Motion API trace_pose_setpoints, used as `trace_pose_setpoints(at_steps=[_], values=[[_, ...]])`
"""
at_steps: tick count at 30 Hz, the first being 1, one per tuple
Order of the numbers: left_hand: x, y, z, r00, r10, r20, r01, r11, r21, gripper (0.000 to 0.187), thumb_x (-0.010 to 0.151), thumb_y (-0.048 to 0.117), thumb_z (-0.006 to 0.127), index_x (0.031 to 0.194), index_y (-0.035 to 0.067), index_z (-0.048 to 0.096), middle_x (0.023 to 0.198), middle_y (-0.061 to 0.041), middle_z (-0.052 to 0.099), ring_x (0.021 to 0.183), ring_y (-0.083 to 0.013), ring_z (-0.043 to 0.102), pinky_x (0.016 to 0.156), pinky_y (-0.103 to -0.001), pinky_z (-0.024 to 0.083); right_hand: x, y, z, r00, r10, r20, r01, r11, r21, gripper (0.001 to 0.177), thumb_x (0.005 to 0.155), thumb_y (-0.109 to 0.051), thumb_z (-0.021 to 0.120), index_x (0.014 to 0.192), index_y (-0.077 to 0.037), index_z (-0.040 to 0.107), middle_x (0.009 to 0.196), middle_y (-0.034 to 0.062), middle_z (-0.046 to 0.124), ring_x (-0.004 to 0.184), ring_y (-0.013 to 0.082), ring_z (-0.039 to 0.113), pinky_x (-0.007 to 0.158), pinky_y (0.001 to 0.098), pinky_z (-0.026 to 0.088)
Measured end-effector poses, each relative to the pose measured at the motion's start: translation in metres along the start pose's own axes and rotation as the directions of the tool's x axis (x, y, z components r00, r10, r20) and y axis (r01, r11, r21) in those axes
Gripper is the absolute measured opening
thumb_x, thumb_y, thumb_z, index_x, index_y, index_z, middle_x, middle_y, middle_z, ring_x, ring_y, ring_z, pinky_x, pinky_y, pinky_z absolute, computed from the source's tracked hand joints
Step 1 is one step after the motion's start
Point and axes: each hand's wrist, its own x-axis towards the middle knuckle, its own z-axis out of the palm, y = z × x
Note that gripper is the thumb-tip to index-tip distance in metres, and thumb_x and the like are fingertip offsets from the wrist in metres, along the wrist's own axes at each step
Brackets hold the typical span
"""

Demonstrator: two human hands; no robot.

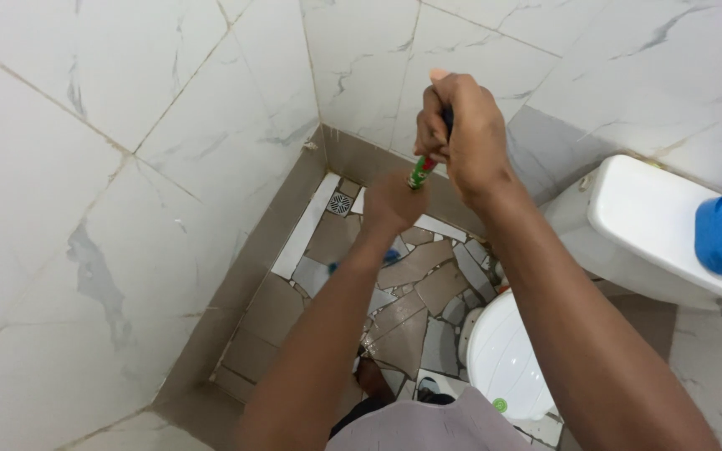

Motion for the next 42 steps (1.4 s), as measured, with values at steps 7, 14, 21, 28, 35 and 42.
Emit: trace_pose_setpoints(at_steps=[7,14,21,28,35,42], values=[[0.032,-0.033,0.006,0.998,0.056,0.016,-0.055,0.996,-0.077,0.024,0.092,0.023,0.053,0.099,0.009,0.071,0.100,-0.022,0.071,0.096,-0.0463,0.065,0.080,-0.055,0.052,0.008,0.040,0.001,0.993,-0.100,0.068,0.102,0.995,-0.022,0.052,0.103,-0.035,0.045,0.060,-0.008,0.037,0.054,0.0044,0.034,0.055,0.0176,0.036,0.059,0.0349,0.037],[0.043,-0.068,0.045,0.991,0.122,-0.048,-0.129,0.971,-0.201,0.026,0.091,0.028,0.058,0.100,0.007,0.070,0.100,-0.022,0.072,0.098,-0.0449,0.065,0.080,-0.052,0.053,0.011,0.089,-0.008,0.995,-0.101,0.017,0.100,0.995,0.026,0.046,0.101,-0.026,0.045,0.061,-0.006,0.038,0.059,0.0067,0.039,0.059,0.0176,0.036,0.062,0.0350,0.038],[0.015,-0.025,0.028,0.995,-0.005,0.101,0.024,0.982,-0.190,0.035,0.094,0.037,0.061,0.089,0.005,0.071,0.088,-0.025,0.069,0.086,-0.0467,0.064,0.075,-0.054,0.049,0.013,0.052,-0.025,0.997,0.078,0.023,-0.078,0.997,-0.002,0.051,0.100,-0.035,0.042,0.056,-0.009,0.036,0.050,0.0048,0.035,0.050,0.0180,0.035,0.060,0.0348,0.042],[0.023,-0.042,0.065,0.960,0.258,-0.109,-0.274,0.945,-0.177,0.040,0.103,0.035,0.054,0.087,-0.001,0.061,0.080,-0.023,0.065,0.078,-0.0444,0.060,0.070,-0.053,0.046,0.029,0.033,-0.032,0.992,0.106,0.062,-0.111,0.991,0.080,0.050,0.102,-0.034,0.045,0.059,-0.009,0.036,0.051,0.0043,0.034,0.049,0.0175,0.030,0.053,0.0346,0.034],[0.048,-0.022,0.049,0.970,0.109,-0.218,-0.206,0.845,-0.493,0.030,0.094,0.033,0.060,0.080,0.008,0.066,0.071,-0.016,0.070,0.067,-0.0375,0.069,0.062,-0.046,0.052,0.052,0.024,-0.043,0.996,-0.076,0.049,0.076,0.997,-0.006,0.048,0.102,-0.025,0.056,0.061,-0.008,0.040,0.053,0.0016,0.043,0.049,0.0109,0.037,0.050,0.0308,0.036],[0.084,-0.029,0.059,0.956,-0.061,-0.287,-0.028,0.955,-0.296,0.030,0.095,0.032,0.068,0.092,0.003,0.068,0.079,-0.022,0.069,0.077,-0.0444,0.067,0.064,-0.050,0.051,0.067,0.051,-0.062,0.987,-0.126,0.099,0.114,0.987,0.112,0.050,0.108,-0.024,0.054,0.063,-0.008,0.039,0.057,-0.0013,0.039,0.055,0.0091,0.035,0.063,0.0315,0.043]])
